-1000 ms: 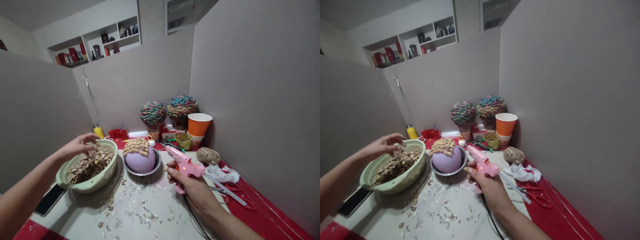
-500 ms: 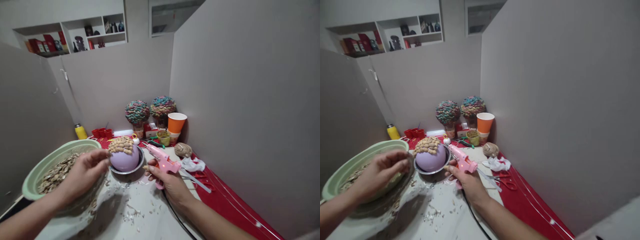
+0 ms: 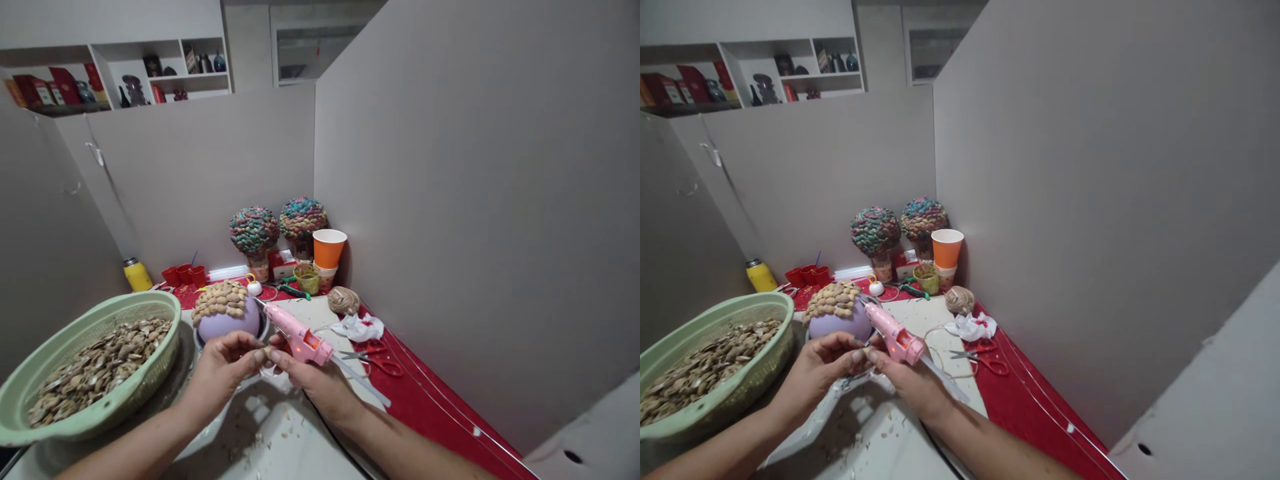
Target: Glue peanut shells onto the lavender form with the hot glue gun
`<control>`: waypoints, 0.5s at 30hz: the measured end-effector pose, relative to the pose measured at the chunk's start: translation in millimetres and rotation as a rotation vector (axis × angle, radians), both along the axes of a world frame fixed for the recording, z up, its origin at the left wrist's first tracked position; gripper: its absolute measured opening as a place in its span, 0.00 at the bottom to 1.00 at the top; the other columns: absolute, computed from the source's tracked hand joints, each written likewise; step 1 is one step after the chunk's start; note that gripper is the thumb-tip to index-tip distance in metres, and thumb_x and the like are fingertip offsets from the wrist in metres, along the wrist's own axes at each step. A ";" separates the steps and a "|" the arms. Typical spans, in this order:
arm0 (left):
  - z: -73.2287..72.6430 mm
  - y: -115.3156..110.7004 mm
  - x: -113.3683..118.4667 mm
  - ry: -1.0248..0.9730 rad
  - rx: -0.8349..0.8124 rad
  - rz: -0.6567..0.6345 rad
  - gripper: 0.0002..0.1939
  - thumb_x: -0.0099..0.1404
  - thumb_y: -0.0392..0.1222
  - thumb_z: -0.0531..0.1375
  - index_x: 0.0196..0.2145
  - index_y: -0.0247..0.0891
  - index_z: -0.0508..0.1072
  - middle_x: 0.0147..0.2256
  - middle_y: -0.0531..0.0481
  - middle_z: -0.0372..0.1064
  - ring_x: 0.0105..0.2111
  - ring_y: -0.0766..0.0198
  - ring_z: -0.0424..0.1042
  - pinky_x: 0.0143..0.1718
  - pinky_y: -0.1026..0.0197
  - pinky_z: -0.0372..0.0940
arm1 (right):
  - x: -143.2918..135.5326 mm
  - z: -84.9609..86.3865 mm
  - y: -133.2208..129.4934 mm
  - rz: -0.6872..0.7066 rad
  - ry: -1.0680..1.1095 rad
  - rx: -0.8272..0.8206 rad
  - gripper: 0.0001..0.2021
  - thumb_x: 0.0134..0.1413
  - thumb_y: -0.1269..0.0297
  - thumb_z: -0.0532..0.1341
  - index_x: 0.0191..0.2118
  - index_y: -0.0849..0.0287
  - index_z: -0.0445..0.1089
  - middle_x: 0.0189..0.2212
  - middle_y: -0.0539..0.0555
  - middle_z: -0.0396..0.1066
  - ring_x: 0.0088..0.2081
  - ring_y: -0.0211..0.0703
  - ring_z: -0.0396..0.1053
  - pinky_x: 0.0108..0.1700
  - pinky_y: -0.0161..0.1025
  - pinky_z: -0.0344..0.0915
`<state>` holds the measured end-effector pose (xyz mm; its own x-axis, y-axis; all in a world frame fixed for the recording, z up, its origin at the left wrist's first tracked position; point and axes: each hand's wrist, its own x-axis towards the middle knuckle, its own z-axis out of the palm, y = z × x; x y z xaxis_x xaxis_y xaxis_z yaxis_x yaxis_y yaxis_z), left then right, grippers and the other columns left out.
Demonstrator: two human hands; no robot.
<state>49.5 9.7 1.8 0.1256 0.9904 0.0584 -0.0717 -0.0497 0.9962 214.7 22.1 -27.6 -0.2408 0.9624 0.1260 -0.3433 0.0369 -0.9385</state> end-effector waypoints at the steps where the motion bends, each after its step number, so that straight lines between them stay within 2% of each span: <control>1: -0.4 -0.4 -0.5 0.002 -0.005 -0.002 0.14 0.49 0.47 0.71 0.28 0.35 0.76 0.24 0.52 0.74 0.25 0.66 0.69 0.31 0.64 0.64 | -0.2 0.7 -0.8 0.008 0.000 -0.006 0.23 0.39 0.48 0.72 0.36 0.61 0.73 0.28 0.51 0.72 0.32 0.44 0.71 0.37 0.40 0.67; 6: -1.8 -3.1 -3.5 0.027 -0.018 0.026 0.15 0.49 0.48 0.71 0.27 0.36 0.74 0.24 0.51 0.74 0.26 0.64 0.70 0.32 0.62 0.64 | -1.0 1.9 -1.6 0.045 0.000 -0.039 0.24 0.38 0.46 0.72 0.36 0.61 0.73 0.28 0.51 0.72 0.32 0.44 0.71 0.36 0.39 0.67; 9: 4.1 -4.5 -8.4 0.041 -0.015 0.034 0.15 0.49 0.48 0.71 0.26 0.36 0.74 0.23 0.52 0.73 0.25 0.65 0.69 0.31 0.62 0.64 | -1.8 0.5 -0.3 0.056 0.011 -0.042 0.26 0.36 0.45 0.72 0.36 0.61 0.72 0.29 0.52 0.73 0.32 0.44 0.72 0.37 0.40 0.67; 12: 22.1 -1.9 -17.9 0.121 0.059 0.103 0.13 0.51 0.47 0.70 0.27 0.36 0.73 0.23 0.52 0.73 0.24 0.66 0.68 0.29 0.64 0.63 | -2.0 -0.3 1.1 0.069 0.009 -0.045 0.25 0.38 0.45 0.71 0.37 0.61 0.72 0.29 0.52 0.73 0.32 0.44 0.72 0.36 0.39 0.66; 15: 46.6 6.9 -28.5 0.273 0.213 0.253 0.12 0.52 0.46 0.68 0.29 0.37 0.73 0.25 0.52 0.74 0.24 0.66 0.68 0.29 0.64 0.64 | -1.5 -0.4 2.9 0.087 -0.005 -0.051 0.24 0.39 0.47 0.71 0.37 0.61 0.71 0.27 0.52 0.73 0.30 0.43 0.71 0.34 0.38 0.65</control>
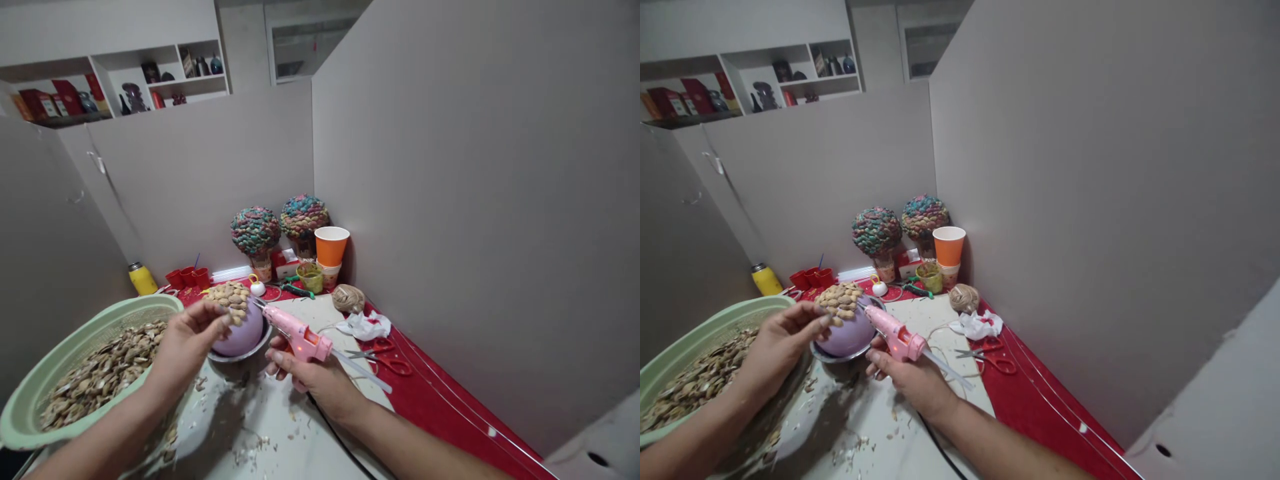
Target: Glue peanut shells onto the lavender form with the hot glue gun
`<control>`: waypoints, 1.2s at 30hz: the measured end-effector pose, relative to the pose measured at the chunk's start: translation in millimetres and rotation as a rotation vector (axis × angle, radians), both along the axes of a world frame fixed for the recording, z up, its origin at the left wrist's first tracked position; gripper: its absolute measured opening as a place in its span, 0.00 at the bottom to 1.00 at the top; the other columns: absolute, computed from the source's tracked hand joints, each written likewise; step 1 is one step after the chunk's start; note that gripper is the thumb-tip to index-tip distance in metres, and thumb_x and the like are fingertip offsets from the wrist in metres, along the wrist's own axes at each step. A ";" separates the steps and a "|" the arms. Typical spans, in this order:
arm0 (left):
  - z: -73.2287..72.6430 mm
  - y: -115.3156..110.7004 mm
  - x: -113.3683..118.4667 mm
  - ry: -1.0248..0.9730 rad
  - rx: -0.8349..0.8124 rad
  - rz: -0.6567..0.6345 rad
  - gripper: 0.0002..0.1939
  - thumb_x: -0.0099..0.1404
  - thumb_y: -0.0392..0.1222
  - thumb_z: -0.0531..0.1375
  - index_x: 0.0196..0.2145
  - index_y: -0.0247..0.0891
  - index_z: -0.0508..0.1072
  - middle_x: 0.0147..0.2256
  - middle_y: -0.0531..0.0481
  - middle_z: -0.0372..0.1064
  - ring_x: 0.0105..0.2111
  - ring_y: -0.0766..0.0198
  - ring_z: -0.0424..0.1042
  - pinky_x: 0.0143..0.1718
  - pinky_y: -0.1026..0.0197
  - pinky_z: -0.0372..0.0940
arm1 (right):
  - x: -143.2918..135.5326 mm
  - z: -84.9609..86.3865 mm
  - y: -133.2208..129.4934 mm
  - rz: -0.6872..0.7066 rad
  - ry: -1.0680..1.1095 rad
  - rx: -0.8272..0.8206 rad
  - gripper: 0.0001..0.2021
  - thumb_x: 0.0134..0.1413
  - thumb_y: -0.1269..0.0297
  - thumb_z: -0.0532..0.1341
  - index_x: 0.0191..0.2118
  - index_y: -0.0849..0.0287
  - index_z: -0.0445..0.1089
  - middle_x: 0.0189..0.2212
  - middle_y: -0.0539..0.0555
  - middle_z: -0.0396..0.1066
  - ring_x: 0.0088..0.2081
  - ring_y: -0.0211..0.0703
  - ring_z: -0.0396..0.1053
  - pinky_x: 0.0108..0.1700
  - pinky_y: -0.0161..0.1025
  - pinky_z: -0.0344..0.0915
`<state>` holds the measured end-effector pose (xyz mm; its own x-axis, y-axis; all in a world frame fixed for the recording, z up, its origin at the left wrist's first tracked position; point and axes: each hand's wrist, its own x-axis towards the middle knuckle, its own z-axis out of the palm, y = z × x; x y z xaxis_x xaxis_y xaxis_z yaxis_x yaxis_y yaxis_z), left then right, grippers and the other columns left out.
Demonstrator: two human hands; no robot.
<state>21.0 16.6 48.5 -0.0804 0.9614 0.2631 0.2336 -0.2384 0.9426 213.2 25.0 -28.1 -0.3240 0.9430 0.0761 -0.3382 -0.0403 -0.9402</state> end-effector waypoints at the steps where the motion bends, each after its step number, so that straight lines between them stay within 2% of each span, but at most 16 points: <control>1: 7.1 3.9 -2.9 0.042 0.039 0.038 0.12 0.51 0.46 0.68 0.30 0.37 0.73 0.25 0.53 0.73 0.25 0.66 0.68 0.29 0.64 0.64 | 0.2 0.0 0.6 0.006 -0.004 0.000 0.24 0.39 0.47 0.71 0.37 0.61 0.71 0.26 0.52 0.73 0.29 0.42 0.70 0.33 0.37 0.65; 3: 17.1 12.2 -6.9 0.115 0.059 0.074 0.13 0.51 0.47 0.67 0.30 0.37 0.72 0.25 0.54 0.73 0.25 0.66 0.69 0.29 0.65 0.65 | 0.6 0.2 1.5 0.016 -0.013 -0.002 0.24 0.39 0.47 0.71 0.36 0.61 0.70 0.24 0.51 0.73 0.28 0.40 0.69 0.32 0.36 0.64; 5: 21.1 20.4 -8.8 0.167 0.034 0.072 0.13 0.49 0.47 0.68 0.28 0.36 0.72 0.23 0.54 0.72 0.23 0.66 0.69 0.26 0.65 0.64 | 0.8 0.7 2.0 0.021 -0.021 -0.005 0.23 0.39 0.47 0.70 0.35 0.61 0.70 0.23 0.50 0.72 0.27 0.40 0.69 0.31 0.35 0.63; 9: 18.3 35.6 -9.8 0.222 0.005 0.058 0.14 0.47 0.47 0.68 0.26 0.35 0.72 0.20 0.53 0.71 0.19 0.67 0.66 0.20 0.67 0.60 | 0.6 1.8 2.0 0.020 -0.036 -0.009 0.21 0.40 0.49 0.70 0.36 0.61 0.70 0.23 0.49 0.71 0.26 0.39 0.69 0.28 0.34 0.61; 14: 10.7 47.2 -12.6 0.305 0.058 0.058 0.12 0.49 0.47 0.65 0.26 0.36 0.71 0.23 0.50 0.74 0.23 0.63 0.71 0.26 0.63 0.65 | 1.0 1.3 2.0 0.027 -0.051 -0.006 0.19 0.40 0.50 0.69 0.35 0.60 0.71 0.22 0.48 0.70 0.24 0.37 0.67 0.24 0.32 0.57; 17: 6.7 48.5 -16.9 0.396 0.117 0.073 0.09 0.52 0.45 0.63 0.27 0.36 0.73 0.25 0.50 0.74 0.27 0.61 0.71 0.30 0.61 0.66 | 2.4 1.3 1.6 0.028 -0.060 -0.003 0.19 0.40 0.50 0.69 0.35 0.59 0.71 0.22 0.48 0.69 0.24 0.37 0.66 0.23 0.32 0.56; 27: 1.4 43.3 -21.7 0.717 0.267 0.115 0.05 0.58 0.41 0.60 0.28 0.38 0.73 0.28 0.49 0.72 0.29 0.60 0.68 0.32 0.60 0.61 | 3.4 0.7 3.5 0.021 -0.086 -0.004 0.19 0.41 0.50 0.67 0.36 0.59 0.71 0.21 0.48 0.68 0.23 0.36 0.64 0.22 0.32 0.54; 31: 0.7 43.3 -22.0 0.792 0.315 0.093 0.06 0.59 0.40 0.58 0.28 0.38 0.72 0.27 0.49 0.69 0.29 0.60 0.67 0.32 0.60 0.61 | 3.0 -1.4 4.1 0.015 -0.106 -0.008 0.19 0.41 0.50 0.68 0.36 0.59 0.71 0.21 0.48 0.68 0.23 0.37 0.64 0.21 0.32 0.53; 36: 5.7 44.4 -26.8 0.843 0.333 0.018 0.07 0.61 0.40 0.57 0.29 0.39 0.74 0.29 0.47 0.73 0.31 0.59 0.71 0.34 0.60 0.63 | 0.1 -9.6 9.5 0.012 -0.105 0.023 0.18 0.42 0.50 0.67 0.35 0.59 0.71 0.20 0.48 0.68 0.22 0.37 0.63 0.21 0.32 0.53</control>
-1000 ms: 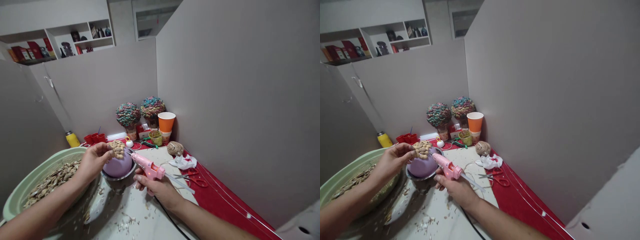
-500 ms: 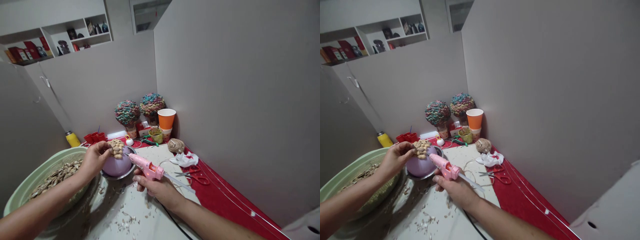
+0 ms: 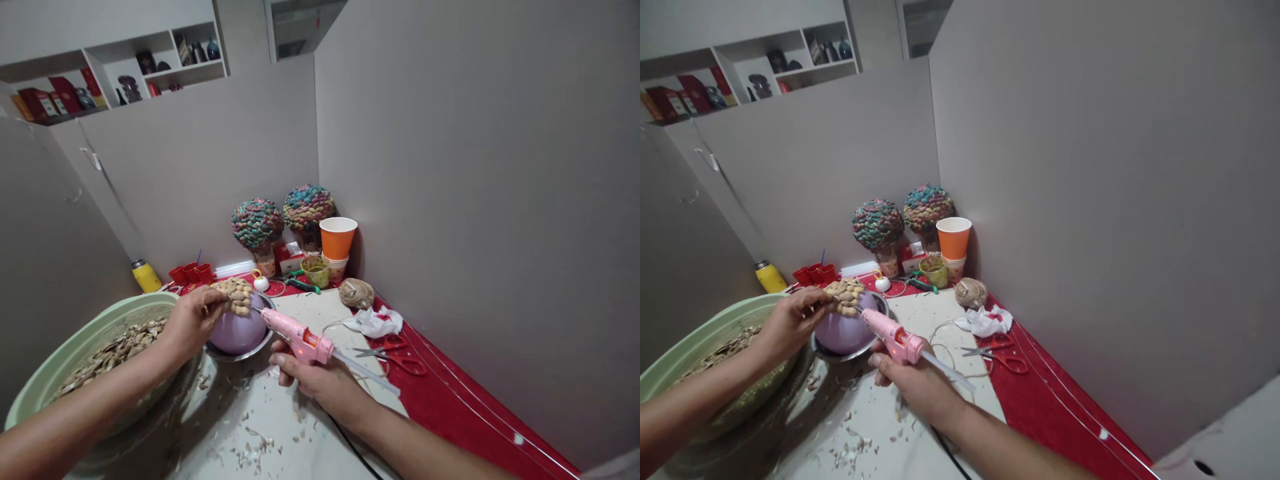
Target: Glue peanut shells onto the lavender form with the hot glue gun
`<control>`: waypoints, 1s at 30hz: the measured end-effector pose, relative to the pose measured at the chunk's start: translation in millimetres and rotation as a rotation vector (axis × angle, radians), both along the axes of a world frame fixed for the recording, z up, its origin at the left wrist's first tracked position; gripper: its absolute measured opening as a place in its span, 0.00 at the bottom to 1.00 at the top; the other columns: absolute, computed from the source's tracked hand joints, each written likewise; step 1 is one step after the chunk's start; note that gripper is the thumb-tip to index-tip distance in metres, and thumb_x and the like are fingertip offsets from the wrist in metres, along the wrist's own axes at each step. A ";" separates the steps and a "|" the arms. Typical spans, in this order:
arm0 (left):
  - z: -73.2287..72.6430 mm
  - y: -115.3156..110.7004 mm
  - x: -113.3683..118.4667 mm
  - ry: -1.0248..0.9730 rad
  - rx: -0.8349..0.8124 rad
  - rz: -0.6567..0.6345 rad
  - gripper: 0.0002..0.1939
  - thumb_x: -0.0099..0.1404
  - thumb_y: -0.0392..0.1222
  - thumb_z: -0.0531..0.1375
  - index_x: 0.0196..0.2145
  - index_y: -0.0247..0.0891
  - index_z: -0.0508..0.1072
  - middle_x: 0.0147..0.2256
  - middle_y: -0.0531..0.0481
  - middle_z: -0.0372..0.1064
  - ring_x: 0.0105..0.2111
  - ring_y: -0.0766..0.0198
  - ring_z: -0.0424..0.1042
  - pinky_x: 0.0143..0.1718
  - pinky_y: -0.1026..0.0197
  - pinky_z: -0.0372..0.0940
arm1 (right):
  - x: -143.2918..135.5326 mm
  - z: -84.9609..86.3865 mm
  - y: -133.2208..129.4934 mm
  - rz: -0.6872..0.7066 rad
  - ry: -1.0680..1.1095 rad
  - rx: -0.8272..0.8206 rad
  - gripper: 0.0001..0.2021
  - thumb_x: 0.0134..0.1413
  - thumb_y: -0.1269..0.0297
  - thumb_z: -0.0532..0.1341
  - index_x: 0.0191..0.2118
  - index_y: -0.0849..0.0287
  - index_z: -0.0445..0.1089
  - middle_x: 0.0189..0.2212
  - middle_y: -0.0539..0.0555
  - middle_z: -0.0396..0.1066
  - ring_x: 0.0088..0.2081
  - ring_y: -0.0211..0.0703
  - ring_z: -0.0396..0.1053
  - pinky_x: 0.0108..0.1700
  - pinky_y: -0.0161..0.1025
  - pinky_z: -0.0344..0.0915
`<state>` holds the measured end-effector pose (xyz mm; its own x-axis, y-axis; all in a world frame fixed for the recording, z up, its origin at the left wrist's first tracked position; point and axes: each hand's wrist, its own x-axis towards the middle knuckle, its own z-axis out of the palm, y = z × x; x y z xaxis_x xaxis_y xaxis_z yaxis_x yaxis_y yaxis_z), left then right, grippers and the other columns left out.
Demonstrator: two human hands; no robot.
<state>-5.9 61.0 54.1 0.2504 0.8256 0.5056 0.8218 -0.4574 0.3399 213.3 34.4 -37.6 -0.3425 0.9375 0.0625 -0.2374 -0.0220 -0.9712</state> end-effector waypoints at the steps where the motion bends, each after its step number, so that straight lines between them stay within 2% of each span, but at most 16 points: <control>1: 1.4 -0.1 -1.0 0.011 -0.004 -0.014 0.07 0.61 0.39 0.57 0.29 0.39 0.75 0.29 0.47 0.74 0.31 0.59 0.71 0.34 0.60 0.63 | -0.4 -1.2 0.9 -0.001 0.006 0.006 0.18 0.42 0.50 0.67 0.35 0.59 0.71 0.19 0.48 0.68 0.21 0.37 0.63 0.21 0.32 0.52; 6: 5.0 0.2 -5.1 0.042 -0.024 -0.071 0.07 0.61 0.38 0.57 0.30 0.38 0.76 0.29 0.47 0.74 0.31 0.59 0.71 0.33 0.61 0.63 | 1.3 1.7 -1.0 -0.006 -0.009 -0.017 0.17 0.43 0.51 0.66 0.35 0.59 0.70 0.19 0.48 0.68 0.21 0.36 0.61 0.21 0.32 0.50; 11: 9.5 -0.1 -6.9 0.026 -0.060 -0.130 0.07 0.61 0.37 0.57 0.29 0.38 0.76 0.29 0.47 0.73 0.30 0.61 0.70 0.33 0.62 0.63 | 2.7 5.1 -3.5 -0.021 -0.009 -0.031 0.18 0.43 0.51 0.67 0.36 0.59 0.70 0.20 0.49 0.69 0.24 0.38 0.64 0.24 0.34 0.54; 17: 13.4 3.9 -2.8 -0.104 -0.100 -0.097 0.04 0.58 0.39 0.59 0.28 0.38 0.73 0.24 0.51 0.71 0.23 0.64 0.66 0.26 0.64 0.61 | 2.1 0.0 -0.9 -0.021 -0.047 -0.019 0.18 0.45 0.50 0.66 0.38 0.59 0.70 0.21 0.49 0.69 0.23 0.38 0.63 0.23 0.34 0.51; 23: 11.6 16.9 2.4 -0.253 -0.216 -0.141 0.06 0.58 0.42 0.61 0.30 0.36 0.73 0.28 0.49 0.76 0.28 0.61 0.73 0.31 0.63 0.69 | 4.5 1.2 0.1 0.010 -0.097 -0.042 0.21 0.44 0.49 0.65 0.39 0.60 0.70 0.20 0.48 0.68 0.21 0.35 0.59 0.22 0.32 0.47; 30: 13.5 16.0 -4.0 -0.288 -0.255 -0.176 0.05 0.57 0.40 0.61 0.30 0.37 0.74 0.28 0.51 0.75 0.29 0.63 0.72 0.31 0.65 0.67 | 3.7 -0.4 -0.6 0.028 -0.079 -0.049 0.20 0.45 0.49 0.64 0.39 0.60 0.69 0.21 0.48 0.67 0.21 0.34 0.56 0.22 0.33 0.45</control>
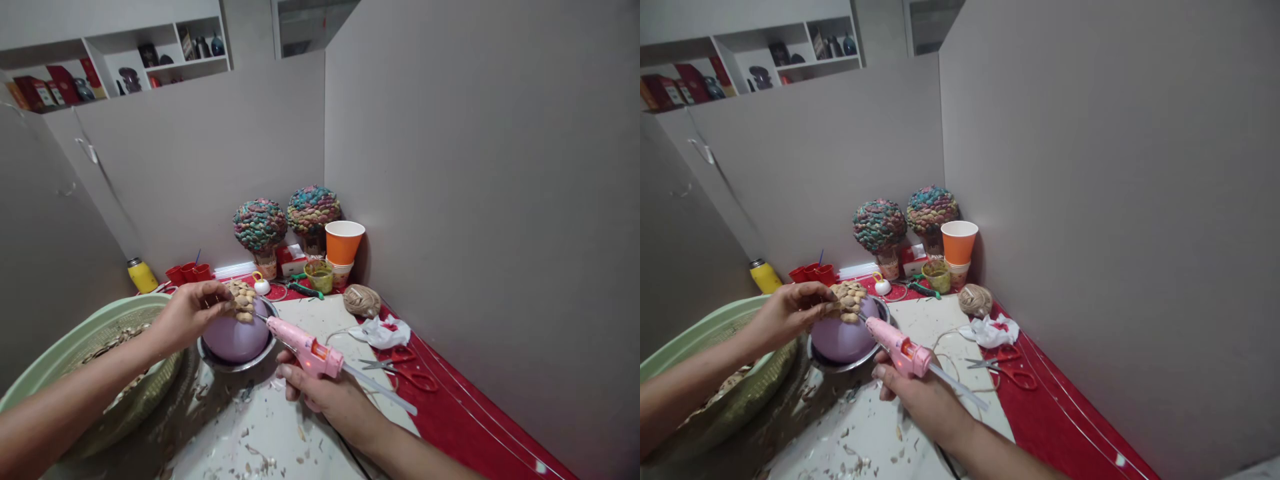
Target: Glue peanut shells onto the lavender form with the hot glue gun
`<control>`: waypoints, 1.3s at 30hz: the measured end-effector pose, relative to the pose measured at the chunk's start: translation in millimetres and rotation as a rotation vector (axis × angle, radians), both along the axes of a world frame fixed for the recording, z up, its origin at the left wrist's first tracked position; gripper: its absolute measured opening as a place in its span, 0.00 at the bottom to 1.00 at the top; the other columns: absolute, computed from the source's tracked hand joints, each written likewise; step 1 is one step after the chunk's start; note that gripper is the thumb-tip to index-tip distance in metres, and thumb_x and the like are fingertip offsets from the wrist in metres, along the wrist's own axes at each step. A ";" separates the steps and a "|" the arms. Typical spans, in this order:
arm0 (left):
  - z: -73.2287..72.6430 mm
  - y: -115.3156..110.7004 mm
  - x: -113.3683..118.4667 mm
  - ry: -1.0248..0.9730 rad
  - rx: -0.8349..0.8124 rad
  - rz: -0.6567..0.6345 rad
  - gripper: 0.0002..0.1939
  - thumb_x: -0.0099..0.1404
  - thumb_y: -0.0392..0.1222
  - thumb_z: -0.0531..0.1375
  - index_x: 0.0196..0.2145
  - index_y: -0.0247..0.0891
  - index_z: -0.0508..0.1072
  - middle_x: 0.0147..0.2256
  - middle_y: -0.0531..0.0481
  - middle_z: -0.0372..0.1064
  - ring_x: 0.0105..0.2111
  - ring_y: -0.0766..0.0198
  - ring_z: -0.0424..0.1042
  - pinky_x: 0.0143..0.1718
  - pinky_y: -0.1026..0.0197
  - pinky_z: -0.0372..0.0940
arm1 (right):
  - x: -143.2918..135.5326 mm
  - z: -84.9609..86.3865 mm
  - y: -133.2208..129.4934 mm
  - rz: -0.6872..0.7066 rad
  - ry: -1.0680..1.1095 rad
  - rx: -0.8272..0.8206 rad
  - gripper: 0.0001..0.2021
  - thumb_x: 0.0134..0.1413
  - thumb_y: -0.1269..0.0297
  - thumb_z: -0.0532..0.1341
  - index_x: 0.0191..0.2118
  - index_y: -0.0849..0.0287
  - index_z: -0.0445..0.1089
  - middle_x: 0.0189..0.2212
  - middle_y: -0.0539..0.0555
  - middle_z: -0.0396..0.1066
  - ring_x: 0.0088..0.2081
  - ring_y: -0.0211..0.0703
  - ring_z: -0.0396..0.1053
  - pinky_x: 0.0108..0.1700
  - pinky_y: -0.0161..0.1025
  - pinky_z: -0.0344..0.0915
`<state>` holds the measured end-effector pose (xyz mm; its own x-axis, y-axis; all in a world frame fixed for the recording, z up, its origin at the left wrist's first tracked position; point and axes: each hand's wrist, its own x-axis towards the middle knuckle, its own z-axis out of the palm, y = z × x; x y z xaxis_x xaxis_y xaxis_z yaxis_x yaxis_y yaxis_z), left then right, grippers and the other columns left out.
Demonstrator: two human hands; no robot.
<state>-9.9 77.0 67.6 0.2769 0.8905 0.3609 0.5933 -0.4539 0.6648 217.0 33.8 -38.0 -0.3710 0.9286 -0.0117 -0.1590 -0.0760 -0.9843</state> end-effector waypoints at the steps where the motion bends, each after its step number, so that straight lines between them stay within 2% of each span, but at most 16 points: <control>1: -0.3 -0.5 -1.0 -0.001 0.001 0.005 0.04 0.57 0.40 0.61 0.30 0.37 0.74 0.28 0.51 0.75 0.29 0.64 0.72 0.31 0.65 0.67 | 0.0 -0.6 0.2 0.002 -0.008 -0.002 0.21 0.45 0.49 0.64 0.40 0.60 0.69 0.21 0.48 0.67 0.21 0.34 0.56 0.22 0.33 0.45; 7: -5.0 -1.6 -1.1 0.015 0.004 0.019 0.02 0.56 0.38 0.62 0.29 0.36 0.73 0.27 0.51 0.74 0.28 0.63 0.71 0.31 0.64 0.67 | 1.6 -0.7 1.3 -0.003 -0.024 0.009 0.21 0.46 0.48 0.64 0.40 0.61 0.69 0.23 0.49 0.68 0.24 0.36 0.61 0.24 0.34 0.48; 12: -7.0 -3.8 2.7 0.047 0.001 0.002 0.05 0.58 0.38 0.59 0.30 0.35 0.74 0.29 0.48 0.76 0.30 0.60 0.74 0.33 0.61 0.68 | 0.9 0.1 1.1 -0.016 -0.028 0.013 0.21 0.46 0.47 0.64 0.39 0.60 0.69 0.21 0.48 0.68 0.23 0.36 0.60 0.24 0.34 0.48; 17: -5.0 -7.5 6.3 0.125 0.079 0.038 0.05 0.57 0.36 0.59 0.29 0.36 0.76 0.30 0.47 0.76 0.31 0.60 0.72 0.34 0.61 0.65 | 1.0 -1.7 0.6 -0.008 -0.020 0.002 0.21 0.46 0.47 0.65 0.39 0.59 0.70 0.22 0.49 0.68 0.24 0.37 0.61 0.24 0.33 0.49; 20: -3.2 -9.0 8.0 0.148 0.110 0.048 0.04 0.55 0.33 0.60 0.27 0.37 0.75 0.27 0.50 0.74 0.28 0.62 0.69 0.32 0.62 0.61 | 1.2 -2.2 1.1 -0.007 -0.017 0.003 0.21 0.46 0.47 0.65 0.39 0.60 0.70 0.22 0.49 0.68 0.24 0.37 0.61 0.24 0.33 0.49; 25: -0.1 -11.8 11.4 0.083 0.084 0.053 0.02 0.56 0.35 0.59 0.28 0.37 0.72 0.26 0.52 0.72 0.27 0.64 0.68 0.29 0.64 0.60 | 0.9 -4.3 2.1 -0.012 -0.040 0.007 0.21 0.47 0.47 0.65 0.39 0.59 0.70 0.22 0.49 0.68 0.23 0.36 0.61 0.24 0.33 0.49; 27: 0.0 -17.7 14.9 -0.008 0.019 0.026 0.02 0.58 0.38 0.59 0.30 0.38 0.70 0.27 0.52 0.72 0.28 0.64 0.69 0.30 0.64 0.63 | 2.4 -5.3 1.9 -0.037 -0.008 0.008 0.21 0.47 0.46 0.65 0.39 0.60 0.71 0.21 0.49 0.69 0.25 0.37 0.63 0.25 0.33 0.51; 29: -2.7 -29.1 20.2 -0.166 -0.132 0.000 0.06 0.57 0.41 0.62 0.31 0.38 0.67 0.26 0.53 0.70 0.26 0.66 0.69 0.29 0.65 0.63 | 4.4 -6.0 1.5 -0.064 0.056 0.010 0.22 0.46 0.45 0.66 0.39 0.60 0.71 0.22 0.50 0.70 0.26 0.38 0.65 0.26 0.33 0.52; 32: -13.5 -53.7 31.5 -0.409 -0.412 -0.020 0.14 0.54 0.43 0.67 0.33 0.38 0.66 0.24 0.56 0.66 0.23 0.70 0.64 0.25 0.68 0.59 | 5.8 -7.2 0.7 -0.063 0.164 0.019 0.22 0.48 0.45 0.66 0.39 0.60 0.71 0.28 0.52 0.73 0.25 0.37 0.66 0.24 0.31 0.52; 34: -23.6 -69.8 40.3 -0.471 -0.514 -0.044 0.16 0.54 0.44 0.68 0.34 0.38 0.66 0.25 0.57 0.66 0.24 0.71 0.62 0.26 0.68 0.58 | 4.3 -8.4 -0.6 -0.032 0.222 0.006 0.21 0.49 0.46 0.67 0.38 0.60 0.71 0.30 0.53 0.73 0.25 0.36 0.66 0.23 0.31 0.52; 36: -33.2 -81.4 48.9 -0.480 -0.544 -0.060 0.15 0.56 0.43 0.67 0.34 0.37 0.65 0.26 0.56 0.66 0.25 0.70 0.63 0.28 0.67 0.60 | 1.6 -9.0 -2.8 0.015 0.260 -0.043 0.21 0.48 0.47 0.68 0.38 0.61 0.71 0.28 0.52 0.73 0.24 0.36 0.67 0.24 0.31 0.54; 39: -43.3 -88.8 58.1 -0.443 -0.485 -0.067 0.11 0.58 0.40 0.65 0.33 0.37 0.65 0.26 0.55 0.66 0.28 0.68 0.65 0.32 0.65 0.62 | -1.4 -7.3 -7.5 0.104 0.278 -0.135 0.23 0.42 0.49 0.72 0.37 0.62 0.71 0.23 0.50 0.71 0.23 0.35 0.67 0.25 0.30 0.57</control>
